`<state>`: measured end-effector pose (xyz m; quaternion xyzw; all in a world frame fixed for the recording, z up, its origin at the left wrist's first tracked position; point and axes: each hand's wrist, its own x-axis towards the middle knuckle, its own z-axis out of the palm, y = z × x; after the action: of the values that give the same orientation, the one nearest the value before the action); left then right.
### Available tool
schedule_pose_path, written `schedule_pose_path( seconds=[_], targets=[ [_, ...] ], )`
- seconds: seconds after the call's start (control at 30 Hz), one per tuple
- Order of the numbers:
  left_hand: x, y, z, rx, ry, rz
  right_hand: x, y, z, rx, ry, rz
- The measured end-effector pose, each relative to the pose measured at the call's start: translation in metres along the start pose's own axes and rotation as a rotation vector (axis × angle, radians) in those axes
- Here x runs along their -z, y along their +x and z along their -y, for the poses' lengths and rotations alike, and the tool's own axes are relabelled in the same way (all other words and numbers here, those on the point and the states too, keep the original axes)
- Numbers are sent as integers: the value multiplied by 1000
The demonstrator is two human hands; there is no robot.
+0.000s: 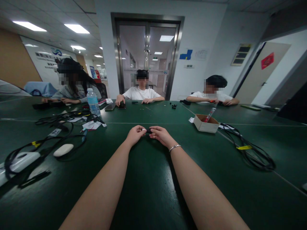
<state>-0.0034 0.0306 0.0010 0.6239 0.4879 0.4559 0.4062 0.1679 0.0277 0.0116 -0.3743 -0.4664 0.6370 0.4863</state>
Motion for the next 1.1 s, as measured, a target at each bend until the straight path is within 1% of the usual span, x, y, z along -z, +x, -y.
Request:
schedule_pose_path(
  seconds=[0.13, 0.23, 0.37, 0.53, 0.77, 0.9, 1.0, 1.1],
  targets=[
    [0, -2, -3, -28, -20, 27, 1, 1, -1, 1, 12, -4],
    [0, -2, -3, -23, -28, 58, 1, 1, -1, 4, 30, -8],
    [0, 3, 4, 3, -16, 69, 0, 1, -1, 8, 31, -11],
    [2, 8, 12, -3, 44, 83, 0, 0, -1, 5, 10, -17],
    [1, 6, 9, 5, 58, 83, 1, 1, -2, 8, 2, -19],
    [2, 7, 12, 2, 76, 92, 2, 3, -3, 11, 3, -15],
    [3, 9, 17, -8, 132, 97, 3, 3, -4, 17, 1, 0],
    [3, 11, 19, -20, 181, 99, 5, 4, -5, 30, 7, 46]
  ],
)
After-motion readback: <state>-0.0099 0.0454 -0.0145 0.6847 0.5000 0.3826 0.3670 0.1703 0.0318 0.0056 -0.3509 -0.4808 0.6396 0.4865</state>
